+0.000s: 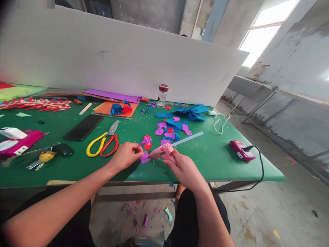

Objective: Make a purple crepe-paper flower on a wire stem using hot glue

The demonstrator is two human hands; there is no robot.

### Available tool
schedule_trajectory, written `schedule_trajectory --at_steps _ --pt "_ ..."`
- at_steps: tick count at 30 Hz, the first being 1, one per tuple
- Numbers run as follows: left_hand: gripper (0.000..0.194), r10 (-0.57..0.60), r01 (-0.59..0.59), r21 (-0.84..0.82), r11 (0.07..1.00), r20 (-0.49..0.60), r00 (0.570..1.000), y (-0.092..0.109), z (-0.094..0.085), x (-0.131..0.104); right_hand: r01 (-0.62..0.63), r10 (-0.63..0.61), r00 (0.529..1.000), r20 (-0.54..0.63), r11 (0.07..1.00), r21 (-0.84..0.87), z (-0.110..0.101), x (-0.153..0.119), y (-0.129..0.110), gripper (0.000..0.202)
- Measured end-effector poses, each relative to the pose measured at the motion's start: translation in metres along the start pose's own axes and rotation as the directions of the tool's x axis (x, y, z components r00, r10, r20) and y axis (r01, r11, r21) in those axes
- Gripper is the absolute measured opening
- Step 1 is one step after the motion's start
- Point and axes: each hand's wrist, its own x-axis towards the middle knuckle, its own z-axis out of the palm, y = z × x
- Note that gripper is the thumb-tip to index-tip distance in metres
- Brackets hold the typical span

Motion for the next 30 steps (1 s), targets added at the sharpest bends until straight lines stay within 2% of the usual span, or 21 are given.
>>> schedule_trajectory --at_steps 10,19,30 --pt "0.014 -0.003 0.003 -0.016 1.0 0.01 1.0 0.002 0.0 0.0 -0.044 0.042 0.999 -0.029 0.998 -0.051 -0.001 0.001 0.002 0.03" --pt "0.014 0.0 0.0 0.009 1.0 0.002 1.0 0.001 0.0 0.0 -0.021 0.021 0.999 -0.029 1.0 -0.018 -0.001 -0.001 -0.002 0.024" --pt "0.014 0.009 -0.008 0.035 0.999 -0.013 1.0 -0.001 0.001 0.001 -0.026 0.026 1.0 -0.013 1.0 -0.014 0.009 0.001 0.002 0.023"
